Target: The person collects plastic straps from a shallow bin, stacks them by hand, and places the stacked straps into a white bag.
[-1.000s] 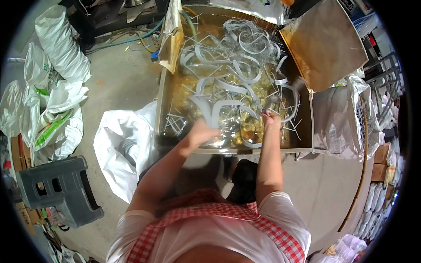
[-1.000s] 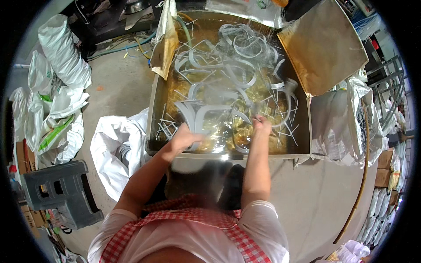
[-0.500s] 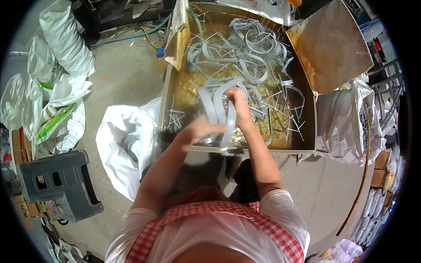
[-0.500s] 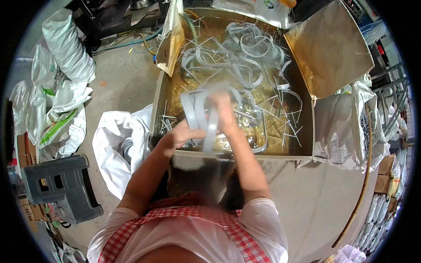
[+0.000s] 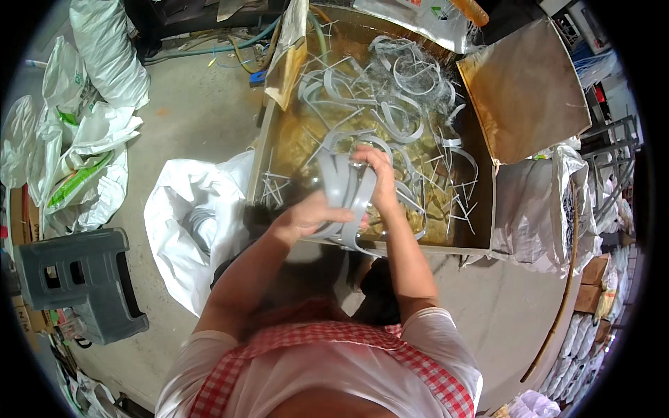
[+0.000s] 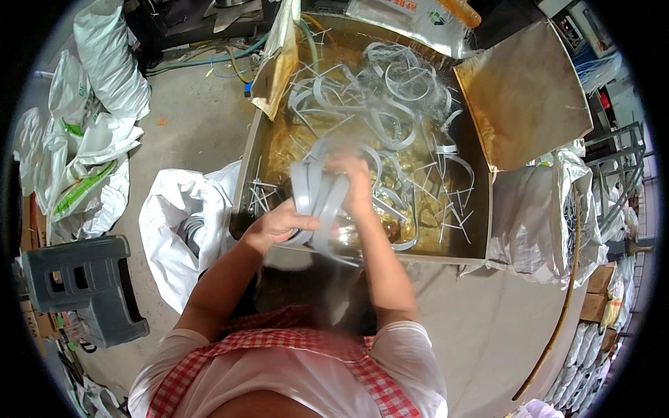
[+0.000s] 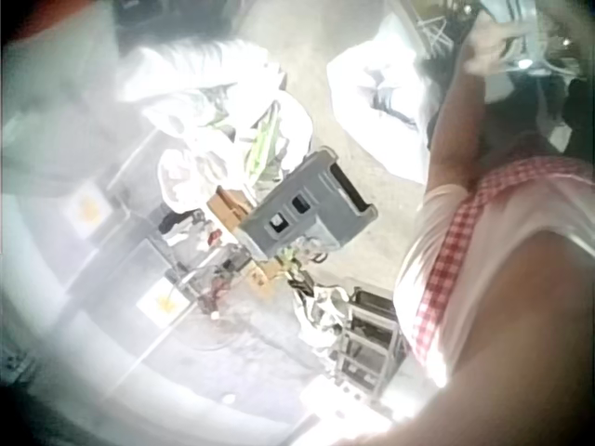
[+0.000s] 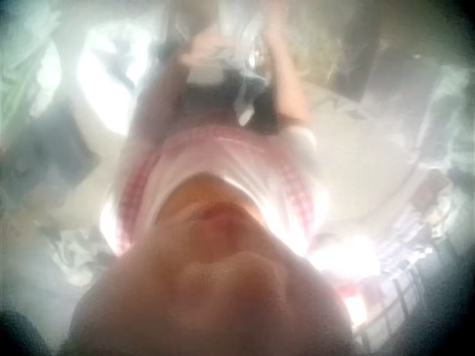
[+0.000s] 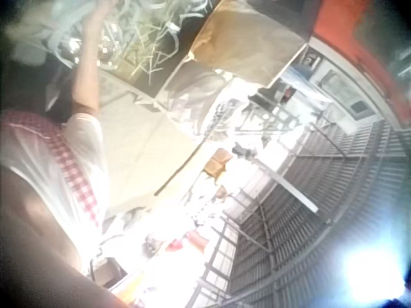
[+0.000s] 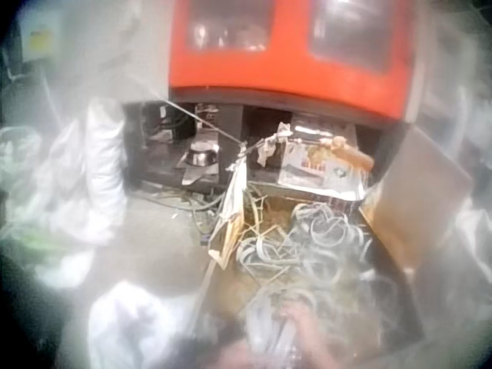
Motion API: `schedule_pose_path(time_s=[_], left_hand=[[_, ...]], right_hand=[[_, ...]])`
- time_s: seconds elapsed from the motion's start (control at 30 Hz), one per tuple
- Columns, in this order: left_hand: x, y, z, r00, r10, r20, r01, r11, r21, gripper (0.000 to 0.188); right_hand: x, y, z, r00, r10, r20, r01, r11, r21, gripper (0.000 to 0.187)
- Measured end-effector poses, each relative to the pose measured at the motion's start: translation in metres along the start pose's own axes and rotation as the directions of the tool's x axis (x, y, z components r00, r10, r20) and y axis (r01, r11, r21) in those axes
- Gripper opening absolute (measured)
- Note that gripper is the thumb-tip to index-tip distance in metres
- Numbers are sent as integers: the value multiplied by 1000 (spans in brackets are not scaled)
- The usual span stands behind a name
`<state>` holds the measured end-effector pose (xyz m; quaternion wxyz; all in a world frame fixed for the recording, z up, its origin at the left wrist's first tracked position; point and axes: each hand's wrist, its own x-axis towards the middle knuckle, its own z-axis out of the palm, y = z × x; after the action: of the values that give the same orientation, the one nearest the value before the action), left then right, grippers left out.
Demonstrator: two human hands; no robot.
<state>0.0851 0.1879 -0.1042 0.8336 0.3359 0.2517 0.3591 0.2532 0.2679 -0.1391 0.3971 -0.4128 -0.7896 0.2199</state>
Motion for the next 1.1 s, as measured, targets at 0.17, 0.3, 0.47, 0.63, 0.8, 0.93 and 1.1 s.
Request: schedule_pose_path(time_s=[0.17,0.3,0.47,0.63,0.8,0.93,1.1], left_hand=[[-5,3,-1,1000,4,-1,-4,979,-202,52],[-7,4,6,1000,25,0,-24,993,-117,54],[6,-8,5,952,-33,305,69,992,-109,56],[4,-11,8,950,-138,280,233,909,-344,64],[12,7,-19,997,68,-35,-66,996,63,61],[21,1,-41,804,354,-478,-115,881,459,69],[26,-6,-7,743,586,-323,-415,782,465,105]], right_hand=[[5,-12,-13,977,185,109,-196,974,109,46],[12,-30,-47,876,195,442,-386,832,398,58],[17,-25,-38,901,74,427,-46,996,-75,69],[10,1,-26,782,103,614,-300,926,227,47],[3,22,-14,885,370,282,-446,846,292,25],[-3,52,-18,849,529,-6,-456,738,497,31],[-3,65,-7,762,548,-345,-452,832,322,38]])
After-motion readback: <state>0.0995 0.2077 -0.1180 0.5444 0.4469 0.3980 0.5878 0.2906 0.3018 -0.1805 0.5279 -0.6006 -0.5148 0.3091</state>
